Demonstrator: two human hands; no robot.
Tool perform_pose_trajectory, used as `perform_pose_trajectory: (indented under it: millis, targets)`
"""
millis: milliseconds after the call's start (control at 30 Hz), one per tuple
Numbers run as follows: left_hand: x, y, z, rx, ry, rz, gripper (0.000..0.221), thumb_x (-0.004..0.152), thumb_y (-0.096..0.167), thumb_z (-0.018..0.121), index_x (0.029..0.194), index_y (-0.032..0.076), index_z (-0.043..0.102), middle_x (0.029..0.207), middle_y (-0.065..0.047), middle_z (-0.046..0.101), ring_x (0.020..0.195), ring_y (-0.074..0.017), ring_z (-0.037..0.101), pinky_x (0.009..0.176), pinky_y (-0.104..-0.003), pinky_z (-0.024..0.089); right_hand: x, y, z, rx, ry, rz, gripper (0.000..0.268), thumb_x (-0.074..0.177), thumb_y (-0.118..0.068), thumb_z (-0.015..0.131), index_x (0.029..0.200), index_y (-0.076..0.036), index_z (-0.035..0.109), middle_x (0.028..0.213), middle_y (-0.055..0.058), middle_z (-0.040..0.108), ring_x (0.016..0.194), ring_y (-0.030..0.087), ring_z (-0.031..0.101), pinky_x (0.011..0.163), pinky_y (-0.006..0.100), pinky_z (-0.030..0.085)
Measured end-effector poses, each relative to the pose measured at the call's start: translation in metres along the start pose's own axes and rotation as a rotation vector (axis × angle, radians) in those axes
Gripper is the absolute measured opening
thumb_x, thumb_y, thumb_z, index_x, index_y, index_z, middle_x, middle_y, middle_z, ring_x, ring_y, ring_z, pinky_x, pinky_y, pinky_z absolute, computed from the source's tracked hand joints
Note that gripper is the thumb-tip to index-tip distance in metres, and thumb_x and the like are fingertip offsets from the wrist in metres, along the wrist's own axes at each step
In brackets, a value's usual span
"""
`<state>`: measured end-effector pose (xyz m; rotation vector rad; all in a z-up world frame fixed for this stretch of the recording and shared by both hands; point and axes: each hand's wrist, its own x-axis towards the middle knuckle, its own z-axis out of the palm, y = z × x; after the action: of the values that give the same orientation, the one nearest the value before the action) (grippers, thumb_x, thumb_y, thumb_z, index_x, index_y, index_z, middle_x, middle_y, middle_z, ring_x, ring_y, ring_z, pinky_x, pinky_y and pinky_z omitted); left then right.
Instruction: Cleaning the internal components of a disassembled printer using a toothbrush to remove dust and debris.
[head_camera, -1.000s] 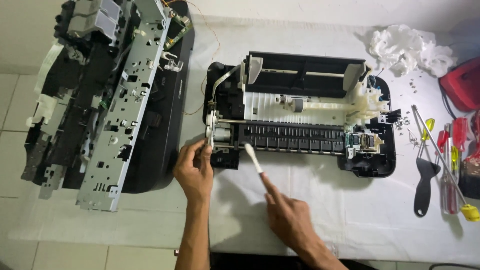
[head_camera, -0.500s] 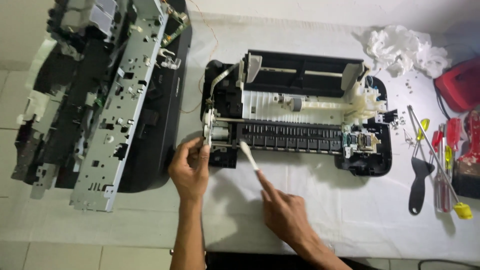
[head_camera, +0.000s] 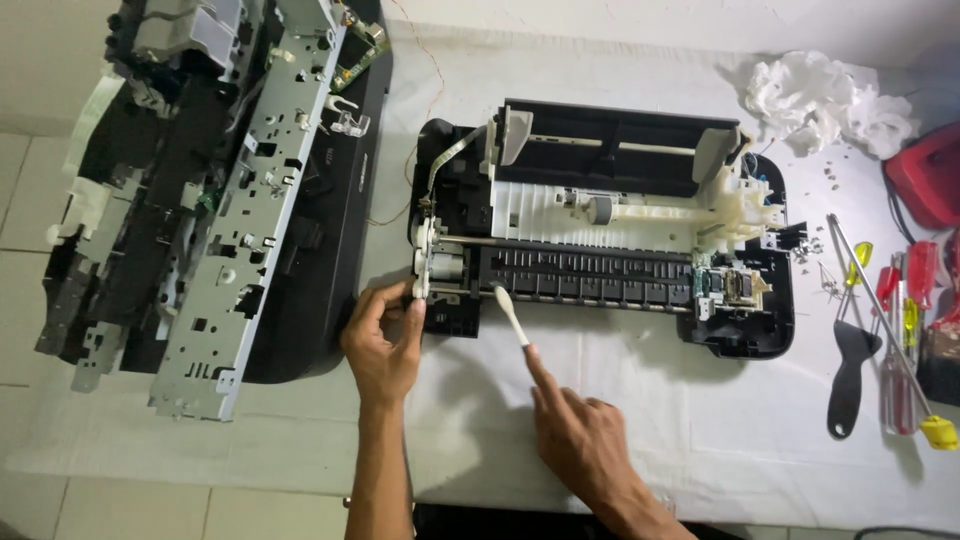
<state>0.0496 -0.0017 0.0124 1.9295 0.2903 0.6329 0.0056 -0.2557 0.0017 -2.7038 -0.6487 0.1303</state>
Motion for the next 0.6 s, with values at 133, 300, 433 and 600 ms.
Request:
perform_pose_trajectory:
  millis: [133, 300, 433, 600]
  targets:
    - [0.000, -0.009, 0.004, 0.036, 0.024, 0.013, 0.037, 0.096, 0.039, 0.067, 0.104, 0.004, 0.074, 0.095, -0.005, 0.072, 0.077, -0.0151, 0.066, 0.065, -0.026, 0.055, 0.009, -0.008, 0.006, -0.003, 0.007, -0.014, 0.066, 0.100, -0.013, 0.060, 0.159, -0.019, 0.030, 0.058, -0.006, 0.068, 0.033, 0.006, 0.041, 0.030, 0.023, 0.035]
    - [0.000, -0.006, 0.001, 0.001, -0.011, -0.049, 0.031, 0.096, 0.032, 0.070, 0.109, 0.004, 0.074, 0.102, -0.004, 0.072, 0.084, -0.0160, 0.067, 0.072, -0.027, 0.056, 0.001, -0.002, -0.008, 0.042, 0.027, 0.041, 0.066, 0.100, -0.017, 0.063, 0.158, -0.022, 0.032, 0.055, -0.007, 0.070, 0.029, 0.006, 0.042, 0.024, 0.022, 0.039]
    - [0.000, -0.007, 0.000, -0.020, -0.035, -0.095, 0.035, 0.095, 0.038, 0.069, 0.110, 0.006, 0.074, 0.101, -0.003, 0.071, 0.081, -0.0133, 0.067, 0.067, -0.024, 0.054, -0.011, 0.013, 0.008, 0.085, 0.198, -0.003, 0.061, 0.100, -0.013, 0.060, 0.156, -0.017, 0.037, 0.048, -0.012, 0.054, 0.033, 0.005, 0.034, 0.030, 0.022, 0.030]
    - [-0.001, -0.007, 0.002, 0.000, -0.010, -0.088, 0.045, 0.095, 0.044, 0.066, 0.109, 0.002, 0.074, 0.099, -0.005, 0.070, 0.082, -0.0154, 0.064, 0.070, -0.026, 0.053, -0.013, 0.014, 0.010, 0.110, 0.133, 0.017, 0.061, 0.102, -0.014, 0.057, 0.158, -0.017, 0.033, 0.050, -0.010, 0.059, 0.032, 0.005, 0.038, 0.028, 0.023, 0.036]
